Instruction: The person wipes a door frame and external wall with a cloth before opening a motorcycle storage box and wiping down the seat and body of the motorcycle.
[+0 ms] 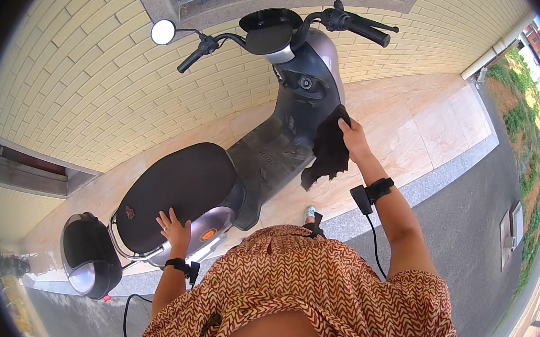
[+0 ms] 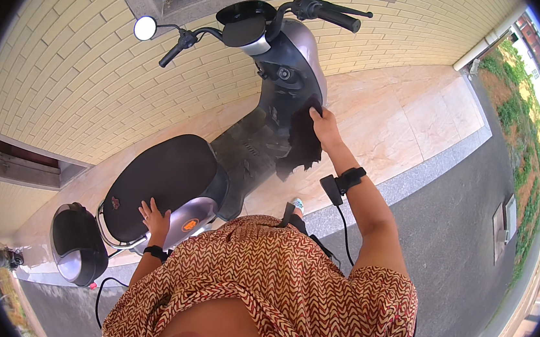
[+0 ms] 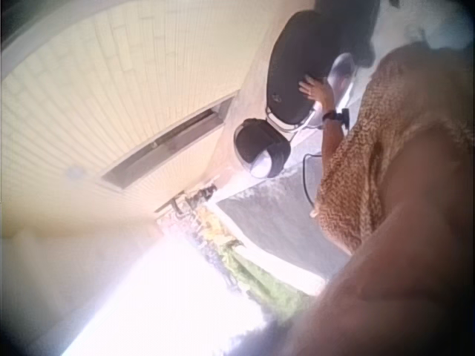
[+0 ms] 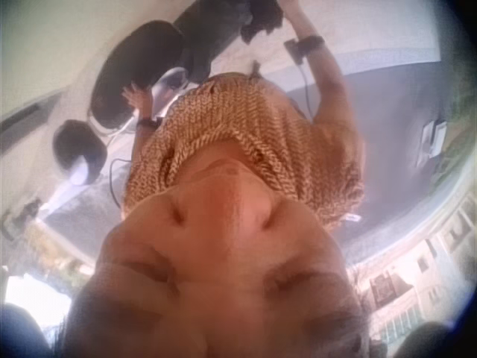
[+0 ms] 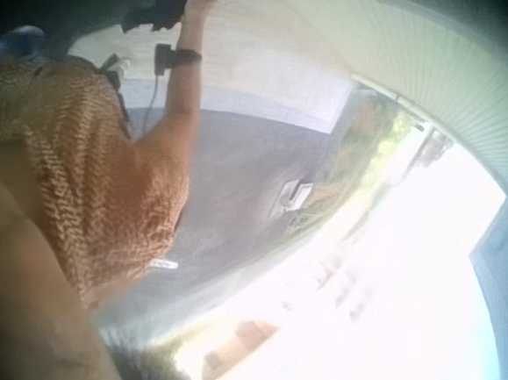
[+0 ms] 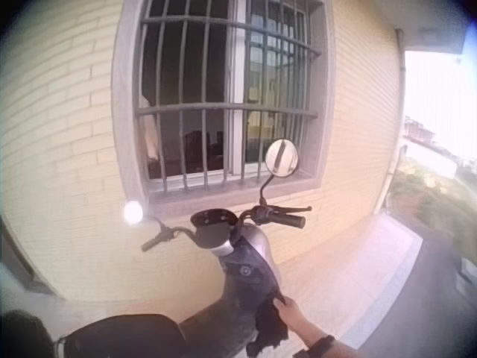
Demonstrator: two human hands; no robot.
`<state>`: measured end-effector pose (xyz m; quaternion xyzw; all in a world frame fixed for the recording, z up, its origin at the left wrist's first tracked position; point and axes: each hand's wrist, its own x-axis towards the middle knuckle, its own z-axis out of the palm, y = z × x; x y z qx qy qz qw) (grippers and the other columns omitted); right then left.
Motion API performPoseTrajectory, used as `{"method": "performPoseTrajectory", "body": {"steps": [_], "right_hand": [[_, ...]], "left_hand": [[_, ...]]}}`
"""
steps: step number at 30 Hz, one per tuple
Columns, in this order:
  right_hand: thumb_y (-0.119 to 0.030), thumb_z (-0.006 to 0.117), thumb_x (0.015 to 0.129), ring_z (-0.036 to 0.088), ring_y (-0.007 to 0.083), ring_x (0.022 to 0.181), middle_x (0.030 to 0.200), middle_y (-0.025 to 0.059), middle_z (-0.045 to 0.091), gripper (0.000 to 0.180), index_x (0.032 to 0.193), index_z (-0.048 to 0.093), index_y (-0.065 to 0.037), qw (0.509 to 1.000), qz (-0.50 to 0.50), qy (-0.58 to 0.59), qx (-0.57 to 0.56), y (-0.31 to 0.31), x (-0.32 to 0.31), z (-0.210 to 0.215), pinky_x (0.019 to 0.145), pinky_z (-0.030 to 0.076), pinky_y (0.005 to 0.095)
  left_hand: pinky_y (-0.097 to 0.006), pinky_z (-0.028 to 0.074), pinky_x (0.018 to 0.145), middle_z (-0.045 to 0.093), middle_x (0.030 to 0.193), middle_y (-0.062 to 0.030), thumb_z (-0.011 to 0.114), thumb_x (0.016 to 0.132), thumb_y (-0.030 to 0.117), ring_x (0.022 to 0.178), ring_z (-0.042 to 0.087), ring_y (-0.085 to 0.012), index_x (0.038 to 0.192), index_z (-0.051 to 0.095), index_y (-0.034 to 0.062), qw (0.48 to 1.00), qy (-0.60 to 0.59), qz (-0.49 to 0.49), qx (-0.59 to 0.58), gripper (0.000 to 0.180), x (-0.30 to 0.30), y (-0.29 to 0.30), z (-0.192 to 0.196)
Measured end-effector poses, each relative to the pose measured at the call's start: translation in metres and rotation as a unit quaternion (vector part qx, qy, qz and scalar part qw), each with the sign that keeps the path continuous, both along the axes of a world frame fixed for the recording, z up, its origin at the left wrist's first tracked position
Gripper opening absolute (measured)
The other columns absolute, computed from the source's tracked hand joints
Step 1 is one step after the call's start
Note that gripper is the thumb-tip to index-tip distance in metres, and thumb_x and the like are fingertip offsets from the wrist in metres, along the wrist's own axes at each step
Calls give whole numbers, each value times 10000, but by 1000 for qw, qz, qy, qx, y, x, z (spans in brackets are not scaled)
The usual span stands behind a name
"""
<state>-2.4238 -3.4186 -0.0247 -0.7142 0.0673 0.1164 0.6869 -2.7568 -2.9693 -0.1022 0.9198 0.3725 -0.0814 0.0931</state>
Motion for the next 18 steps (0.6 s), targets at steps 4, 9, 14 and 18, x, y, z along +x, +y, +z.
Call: {"method": "performPoseTrajectory", "body": {"steps": [4, 9, 14, 18], "right_hand": [[-195, 575, 902, 583, 165, 882, 979, 93, 632, 360, 1167, 530, 45, 990, 29, -130, 47, 22, 16, 37, 800, 467, 294], [-219, 674, 816, 391, 332, 1273, 1407, 187, 371, 694, 1391, 332, -34, 812, 71, -419, -401, 38, 62, 81, 1032, 347, 399], [-354, 723, 747, 218, 397, 1357, 1494, 159, 191, 850, 1432, 262, -150, 688, 56, -370, -622, -1, 94, 58, 1051, 277, 538], [-262, 756, 708, 208, 402, 1359, 1504, 137, 156, 894, 1442, 248, -210, 624, 53, -410, -664, -39, 60, 49, 1052, 286, 517]], "left_hand": [[-553, 270, 1057, 147, 1495, -235, 687, 759, 218, 1380, 100, -462, 1414, 309, 98, 996, -37, -40, -67, 765, 21, -21, -14], [-544, 252, 1070, 210, 1471, -247, 700, 763, 246, 1366, 142, -473, 1392, 349, 91, 982, -71, -130, -119, 736, 61, -55, -10], [-538, 254, 1075, 214, 1462, -262, 725, 760, 252, 1347, 161, -498, 1395, 328, 62, 968, -63, -215, -112, 772, 39, -46, -37], [-508, 278, 1077, 262, 1430, -292, 720, 761, 266, 1325, 213, -505, 1384, 342, 34, 979, -15, -123, -162, 765, 17, -31, -39]]}}
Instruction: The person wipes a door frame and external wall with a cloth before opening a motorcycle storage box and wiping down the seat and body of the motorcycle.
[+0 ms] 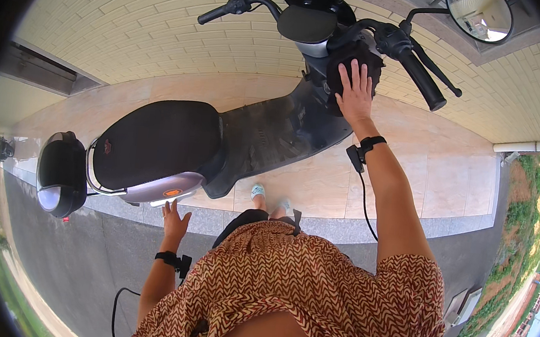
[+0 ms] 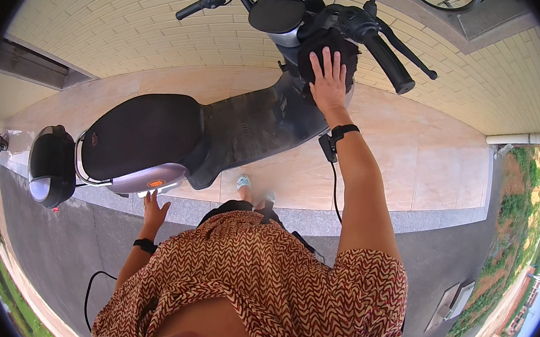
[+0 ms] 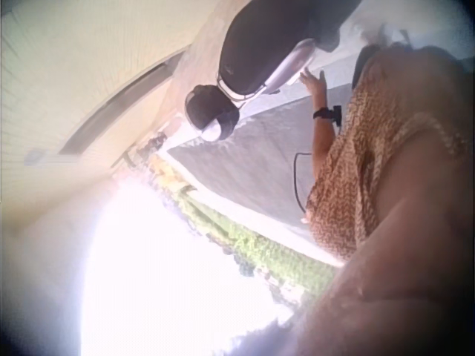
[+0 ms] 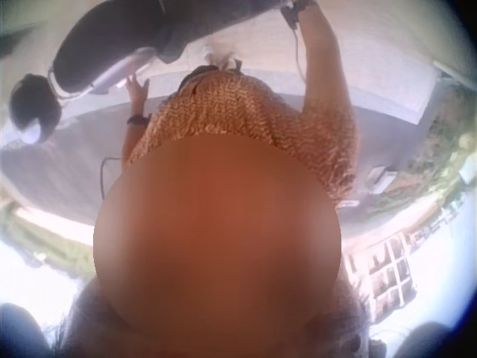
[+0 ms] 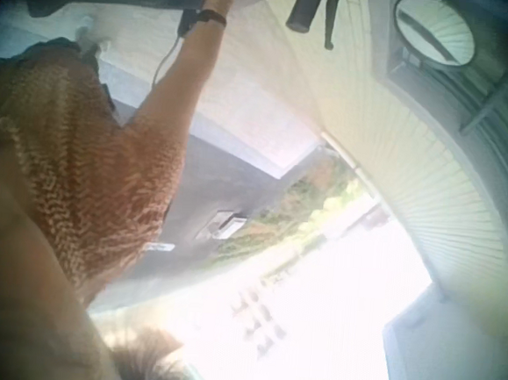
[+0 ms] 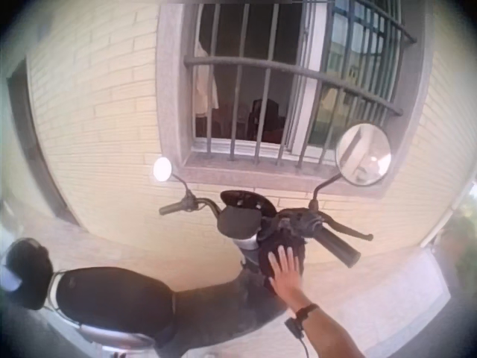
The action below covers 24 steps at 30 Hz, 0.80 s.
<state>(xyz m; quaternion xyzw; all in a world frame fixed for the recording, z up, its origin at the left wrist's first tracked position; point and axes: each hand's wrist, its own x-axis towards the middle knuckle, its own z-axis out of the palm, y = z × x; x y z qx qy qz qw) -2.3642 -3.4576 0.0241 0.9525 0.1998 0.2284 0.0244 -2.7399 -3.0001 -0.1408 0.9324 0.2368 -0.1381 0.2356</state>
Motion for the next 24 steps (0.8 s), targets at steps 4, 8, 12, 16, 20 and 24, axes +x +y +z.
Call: {"method": "performPoseTrajectory", "body": {"steps": [4, 8, 12, 16, 20, 24], "right_hand": [[-208, 764, 696, 246, 404, 1339, 1493, 143, 190, 878, 1429, 282, -223, 997, 75, 9, 35, -19, -16, -21, 1022, 323, 492], [-215, 788, 640, 392, 345, 1208, 1414, 126, 317, 814, 1357, 402, -197, 996, 83, -12, -24, 15, -21, -12, 914, 390, 426], [-189, 798, 577, 474, 256, 1020, 1165, 64, 481, 591, 1115, 558, -156, 983, 180, 22, -5, 64, -16, -21, 813, 421, 381], [-181, 817, 547, 479, 270, 1003, 1072, 69, 485, 572, 1055, 557, -143, 978, 198, 51, 25, 115, -31, -29, 786, 445, 380], [-186, 777, 628, 474, 293, 1066, 1252, 93, 464, 713, 1280, 494, -145, 937, 309, 154, 46, 142, -82, -28, 885, 437, 385], [-167, 695, 738, 497, 311, 1139, 1351, 116, 433, 585, 1285, 493, -115, 893, 370, 196, 163, 144, -97, -25, 965, 408, 401]], "left_hand": [[-504, 295, 1064, 289, 1409, -306, 716, 764, 273, 1301, 270, -487, 1363, 359, 17, 1000, 4, -4, 10, 742, -3, 16, -6], [-478, 323, 1046, 311, 1395, -304, 696, 781, 267, 1285, 312, -466, 1343, 371, 7, 994, -54, -91, -40, 699, 39, -30, -4], [-441, 377, 1005, 381, 1351, -299, 646, 835, 301, 1221, 417, -442, 1364, 334, 5, 961, -139, -206, -118, 682, 117, -110, 42], [-395, 376, 1010, 340, 1407, -257, 554, 915, 344, 1255, 406, -404, 1429, 218, 17, 926, -179, -172, -286, 696, 181, -171, 96], [-387, 302, 1064, 257, 1414, -324, 539, 914, 380, 1305, 314, -425, 1429, 101, -60, 904, -261, -16, -337, 806, 202, -194, 69], [-345, 222, 1097, 176, 1435, -343, 499, 939, 358, 1357, 222, -390, 1402, -65, -111, 839, -375, 107, -380, 867, 207, -193, 43]]}}
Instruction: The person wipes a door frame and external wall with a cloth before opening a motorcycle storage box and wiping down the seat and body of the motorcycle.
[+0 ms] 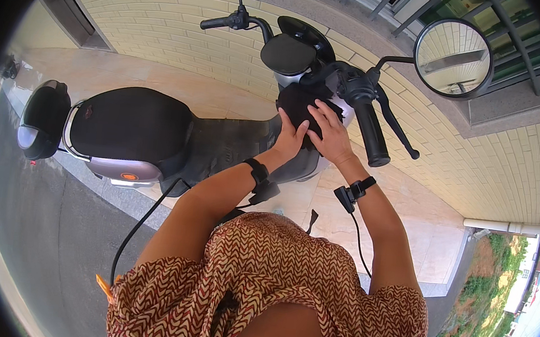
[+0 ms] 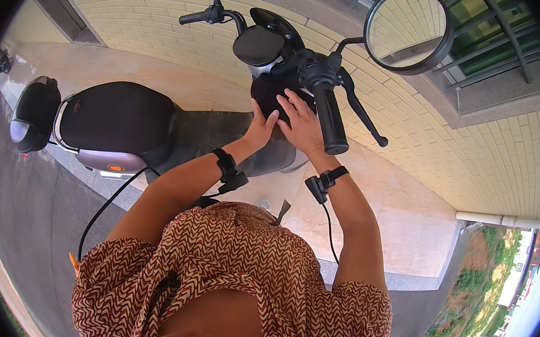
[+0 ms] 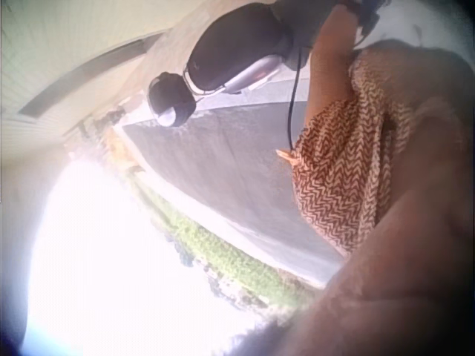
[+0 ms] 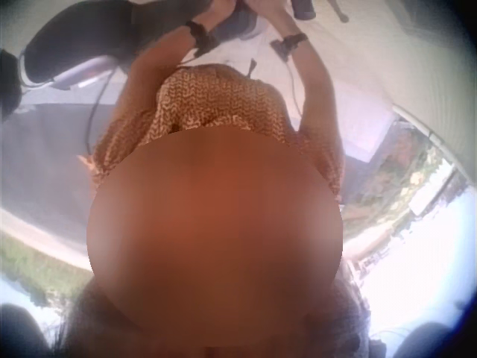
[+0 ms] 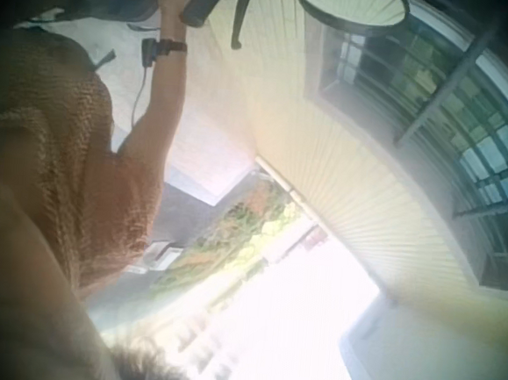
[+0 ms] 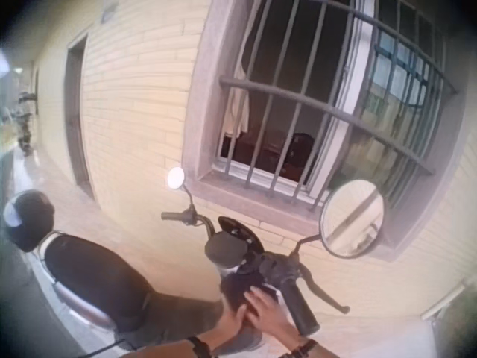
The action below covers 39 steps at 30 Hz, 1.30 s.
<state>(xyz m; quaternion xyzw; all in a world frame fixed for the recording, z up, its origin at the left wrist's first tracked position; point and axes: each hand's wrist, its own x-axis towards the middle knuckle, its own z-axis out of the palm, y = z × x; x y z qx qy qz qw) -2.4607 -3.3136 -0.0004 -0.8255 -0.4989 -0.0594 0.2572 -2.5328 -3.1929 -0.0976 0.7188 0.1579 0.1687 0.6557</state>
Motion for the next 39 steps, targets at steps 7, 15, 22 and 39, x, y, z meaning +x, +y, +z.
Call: {"method": "performPoseTrajectory", "body": {"steps": [7, 15, 22, 39], "right_hand": [[-209, 617, 810, 571, 343, 974, 1126, 173, 569, 379, 1163, 567, -80, 942, -234, 159, 180, 9, 13, 13, 860, 444, 424], [-295, 508, 904, 493, 356, 1130, 1248, 193, 516, 404, 1231, 534, -60, 972, -203, 65, 102, 23, 30, 40, 995, 352, 420], [-320, 484, 913, 399, 386, 1237, 1288, 201, 499, 452, 1215, 537, 11, 942, -258, -83, 197, -2, 36, 41, 1064, 268, 436], [-219, 469, 906, 473, 385, 1136, 1216, 206, 541, 357, 1152, 558, 24, 943, -172, -119, 259, -14, 47, 79, 1001, 318, 428]], "left_hand": [[-365, 254, 1089, 289, 1409, -289, 506, 927, 185, 1309, 300, -407, 1411, 93, -67, 983, -15, 182, 15, 684, 27, 63, -4], [-416, 328, 1024, 340, 1360, -291, 439, 909, 101, 1229, 368, -433, 1409, 158, 2, 992, 67, 102, -46, 583, -23, -23, 44], [-407, 382, 954, 409, 1268, -202, 545, 843, 96, 1121, 434, -367, 1301, 378, 49, 998, 44, -35, -6, 489, -39, -59, -31], [-451, 444, 820, 585, 957, -219, 416, 919, 149, 938, 528, -419, 970, 614, 62, 984, -141, 41, 103, 222, -34, -49, 105]]}}
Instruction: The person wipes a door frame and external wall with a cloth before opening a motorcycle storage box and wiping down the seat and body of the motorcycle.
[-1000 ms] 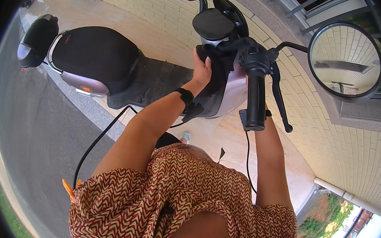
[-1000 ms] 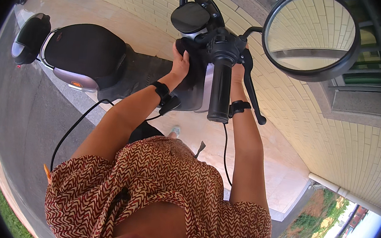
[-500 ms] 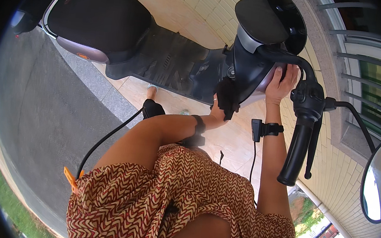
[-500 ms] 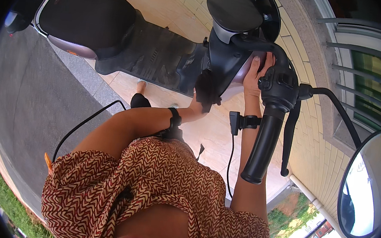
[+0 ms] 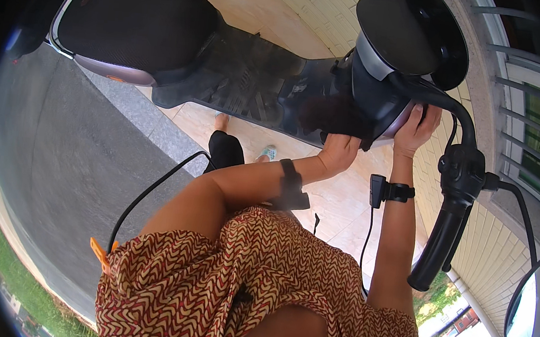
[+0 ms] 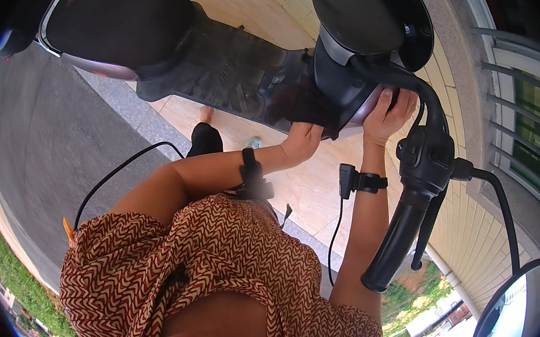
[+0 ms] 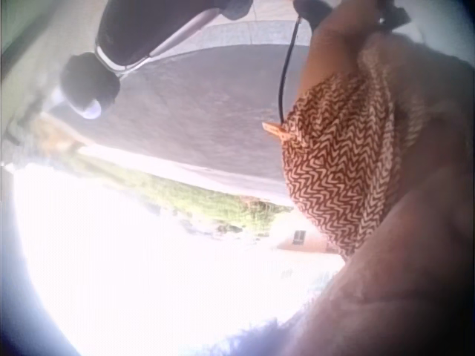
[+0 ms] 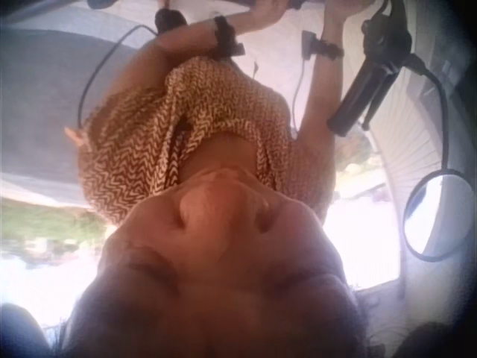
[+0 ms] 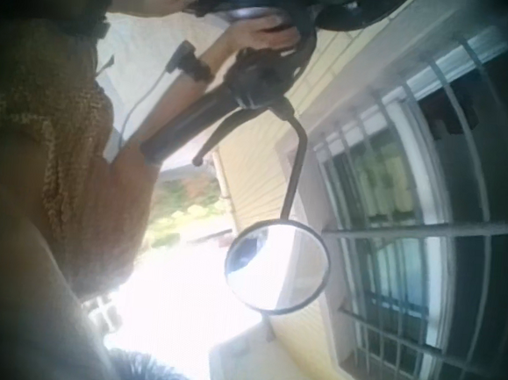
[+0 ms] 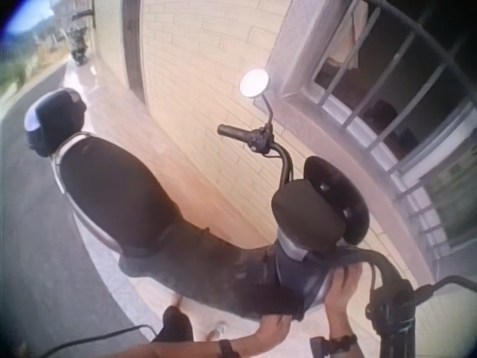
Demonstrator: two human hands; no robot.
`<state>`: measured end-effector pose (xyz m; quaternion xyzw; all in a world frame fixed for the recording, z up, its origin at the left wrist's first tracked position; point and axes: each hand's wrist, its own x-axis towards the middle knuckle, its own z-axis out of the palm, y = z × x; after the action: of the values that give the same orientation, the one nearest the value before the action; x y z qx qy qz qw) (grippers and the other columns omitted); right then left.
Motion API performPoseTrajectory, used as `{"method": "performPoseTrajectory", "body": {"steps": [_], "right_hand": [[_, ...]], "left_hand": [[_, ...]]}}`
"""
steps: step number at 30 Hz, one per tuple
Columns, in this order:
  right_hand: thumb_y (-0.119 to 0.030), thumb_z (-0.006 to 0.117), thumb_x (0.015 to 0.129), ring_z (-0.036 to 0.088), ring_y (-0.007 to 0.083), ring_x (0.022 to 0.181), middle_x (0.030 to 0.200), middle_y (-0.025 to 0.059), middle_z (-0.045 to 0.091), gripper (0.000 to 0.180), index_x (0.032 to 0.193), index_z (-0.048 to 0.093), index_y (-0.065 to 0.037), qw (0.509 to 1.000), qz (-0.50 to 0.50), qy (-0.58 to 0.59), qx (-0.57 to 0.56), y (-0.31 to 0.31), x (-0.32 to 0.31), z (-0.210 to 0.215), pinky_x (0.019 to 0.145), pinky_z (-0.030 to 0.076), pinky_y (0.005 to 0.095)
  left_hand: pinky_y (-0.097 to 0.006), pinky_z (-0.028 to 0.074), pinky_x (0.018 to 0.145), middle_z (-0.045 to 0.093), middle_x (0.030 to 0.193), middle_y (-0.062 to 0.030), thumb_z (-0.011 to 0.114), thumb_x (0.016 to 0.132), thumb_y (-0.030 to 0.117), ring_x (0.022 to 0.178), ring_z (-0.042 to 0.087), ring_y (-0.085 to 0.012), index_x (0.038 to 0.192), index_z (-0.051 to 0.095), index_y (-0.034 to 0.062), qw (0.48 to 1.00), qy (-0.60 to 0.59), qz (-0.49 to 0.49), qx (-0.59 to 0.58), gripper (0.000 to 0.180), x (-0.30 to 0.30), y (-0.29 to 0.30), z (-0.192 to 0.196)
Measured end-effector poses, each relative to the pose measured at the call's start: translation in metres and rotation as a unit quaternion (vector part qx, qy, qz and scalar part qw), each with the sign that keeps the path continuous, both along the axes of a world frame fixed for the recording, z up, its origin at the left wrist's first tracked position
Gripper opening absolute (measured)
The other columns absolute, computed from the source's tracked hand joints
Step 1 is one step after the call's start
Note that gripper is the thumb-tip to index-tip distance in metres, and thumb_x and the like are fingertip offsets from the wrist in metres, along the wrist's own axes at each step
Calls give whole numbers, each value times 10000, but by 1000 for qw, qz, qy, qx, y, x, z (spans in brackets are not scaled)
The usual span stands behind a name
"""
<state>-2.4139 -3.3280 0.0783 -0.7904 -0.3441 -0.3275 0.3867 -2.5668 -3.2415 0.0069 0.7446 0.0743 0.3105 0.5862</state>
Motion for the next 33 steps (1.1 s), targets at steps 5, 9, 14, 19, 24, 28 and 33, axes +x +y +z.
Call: {"method": "performPoseTrajectory", "body": {"steps": [5, 9, 14, 19, 24, 28, 33], "right_hand": [[-224, 473, 896, 476, 393, 1103, 1183, 209, 543, 362, 1142, 560, 27, 999, -4, -44, 19, 2, 5, 0, 986, 327, 437], [-238, 478, 883, 472, 402, 1084, 1156, 215, 539, 371, 1128, 564, 27, 999, 13, -32, 23, 5, 6, 10, 974, 334, 448], [-243, 475, 884, 472, 391, 1084, 1154, 213, 537, 363, 1119, 566, 19, 999, -7, -34, 27, -9, 15, 5, 962, 341, 441], [-245, 472, 885, 465, 389, 1106, 1175, 209, 533, 366, 1130, 562, 12, 999, -27, -17, 16, -16, 18, 2, 975, 329, 441], [-238, 461, 890, 462, 394, 1114, 1183, 210, 530, 362, 1135, 561, 9, 999, -2, -14, 38, -4, 11, 10, 993, 307, 438], [-226, 452, 900, 470, 384, 1101, 1172, 202, 539, 349, 1127, 566, 13, 999, 19, -18, 41, 9, 11, 21, 981, 315, 439], [-225, 457, 904, 477, 376, 1087, 1154, 196, 549, 337, 1112, 570, 15, 996, 52, -12, 66, 23, -1, 34, 972, 322, 433]], "left_hand": [[-391, 442, 754, 587, 832, -209, 417, 907, 192, 780, 541, -344, 909, 577, -32, 984, 1, 86, -156, 276, 59, 39, 18], [-463, 438, 797, 603, 892, -277, 362, 894, 215, 892, 541, -450, 843, 591, -38, 979, 89, 44, -178, 345, 99, 96, 39], [-402, 429, 871, 588, 981, -270, 407, 893, 171, 966, 534, -424, 1003, 561, -60, 991, 60, -13, -116, 299, 81, 95, 50], [-412, 451, 841, 601, 948, -272, 439, 872, 139, 953, 546, -436, 1005, 585, -46, 992, 57, -102, -38, 270, 30, 71, -13], [-486, 460, 731, 599, 757, -271, 450, 868, 177, 781, 565, -455, 737, 604, -51, 981, 166, -78, 64, 305, 7, 49, -97], [-513, 449, 745, 595, 724, -270, 424, 884, 223, 754, 568, -454, 668, 586, -51, 982, 186, 28, 20, 385, 35, 47, -108], [-495, 436, 838, 617, 947, -265, 372, 905, 239, 917, 556, -436, 945, 589, -22, 967, 209, 4, 144, 342, 58, 80, -140]]}}
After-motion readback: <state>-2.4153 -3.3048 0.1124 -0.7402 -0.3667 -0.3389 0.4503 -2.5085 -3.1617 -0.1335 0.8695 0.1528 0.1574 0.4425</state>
